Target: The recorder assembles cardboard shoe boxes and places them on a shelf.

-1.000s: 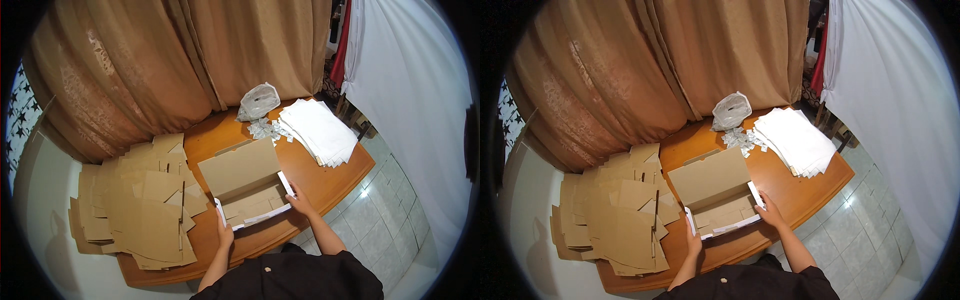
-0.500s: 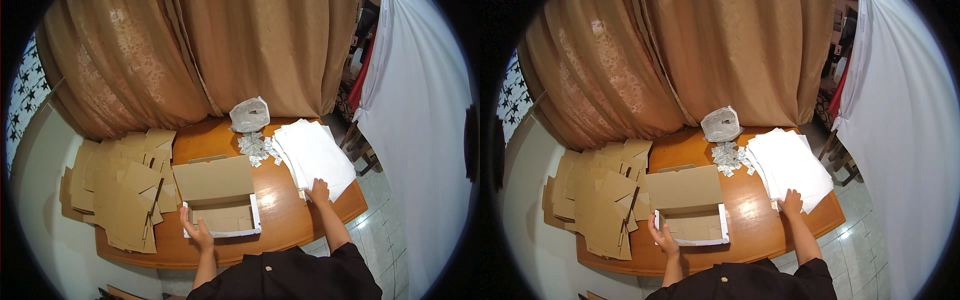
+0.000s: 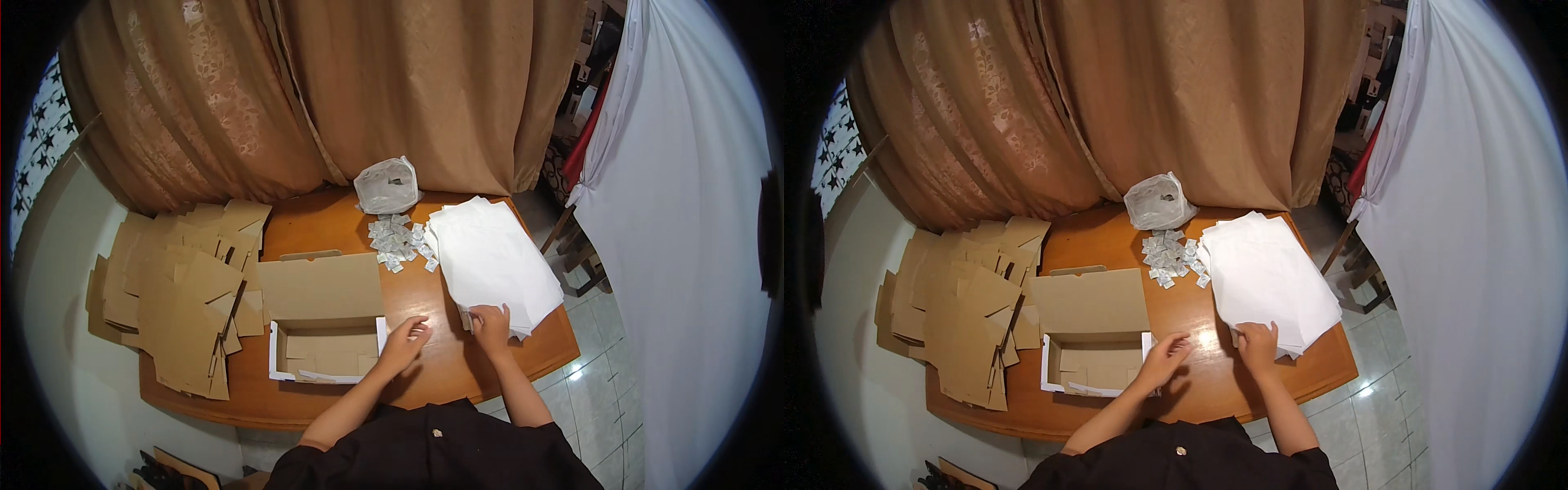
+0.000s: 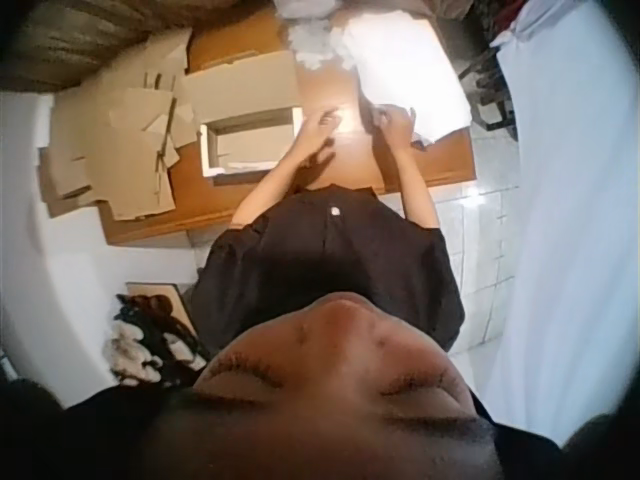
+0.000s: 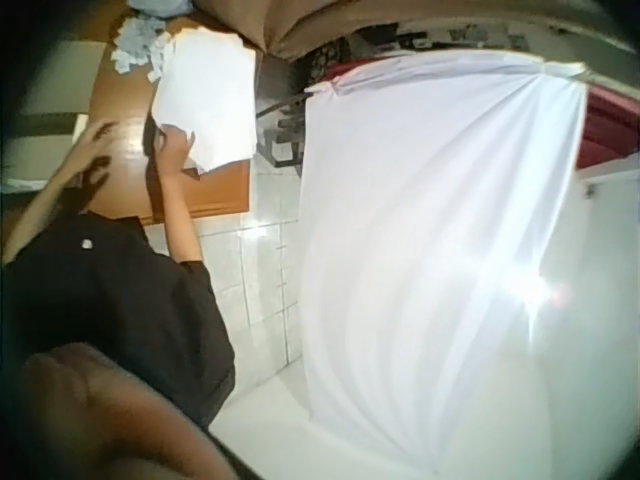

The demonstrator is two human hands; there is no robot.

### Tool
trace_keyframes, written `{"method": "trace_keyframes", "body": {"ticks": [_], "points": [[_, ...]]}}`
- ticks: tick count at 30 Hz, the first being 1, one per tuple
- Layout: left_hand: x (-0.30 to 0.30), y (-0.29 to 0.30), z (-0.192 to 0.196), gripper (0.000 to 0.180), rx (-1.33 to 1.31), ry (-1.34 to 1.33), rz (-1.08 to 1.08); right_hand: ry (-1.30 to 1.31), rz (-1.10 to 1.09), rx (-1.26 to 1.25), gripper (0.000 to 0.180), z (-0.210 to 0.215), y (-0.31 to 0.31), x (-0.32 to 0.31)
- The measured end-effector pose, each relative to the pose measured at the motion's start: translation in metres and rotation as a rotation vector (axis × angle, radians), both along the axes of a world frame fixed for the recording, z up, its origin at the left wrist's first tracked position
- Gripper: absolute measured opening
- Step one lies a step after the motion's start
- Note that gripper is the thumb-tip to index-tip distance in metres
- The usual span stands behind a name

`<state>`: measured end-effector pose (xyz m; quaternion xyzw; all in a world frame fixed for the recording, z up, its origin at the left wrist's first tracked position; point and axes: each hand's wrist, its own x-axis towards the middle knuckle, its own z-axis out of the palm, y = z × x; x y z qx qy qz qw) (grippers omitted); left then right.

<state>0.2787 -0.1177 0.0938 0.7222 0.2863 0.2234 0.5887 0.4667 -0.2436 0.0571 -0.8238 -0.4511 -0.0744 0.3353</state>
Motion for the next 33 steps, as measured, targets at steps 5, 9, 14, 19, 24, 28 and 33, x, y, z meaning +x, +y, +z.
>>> {"method": "trace_keyframes", "body": {"ticks": [5,9,14,19,24,28,33], "points": [[0.053,-0.001,-0.018,0.037,-0.679,0.262,-0.125,-0.094,0.083,-0.028,0.026,0.005,-0.012,-0.039],[0.082,0.006,-0.061,0.033,-0.482,0.188,-0.112,-0.074,0.051,-0.044,0.025,-0.015,-0.027,-0.035],[0.098,0.016,-0.057,0.036,-0.078,0.366,-0.271,-0.112,-0.021,-0.091,0.026,-0.019,-0.055,-0.017],[0.116,0.005,-0.062,0.039,-0.219,0.491,-0.196,-0.160,-0.015,-0.052,0.031,-0.013,-0.070,-0.018],[0.124,0.002,-0.088,0.036,-0.107,0.352,0.017,-0.173,0.011,-0.030,0.031,-0.014,-0.080,-0.021],[0.130,-0.003,-0.057,0.029,0.636,0.549,-0.063,-0.060,-0.125,-0.345,0.047,-0.030,-0.086,-0.018],[0.140,0.004,-0.025,0.028,0.883,0.633,-0.173,0.189,-0.167,-0.647,0.069,-0.047,-0.088,-0.012]]}}
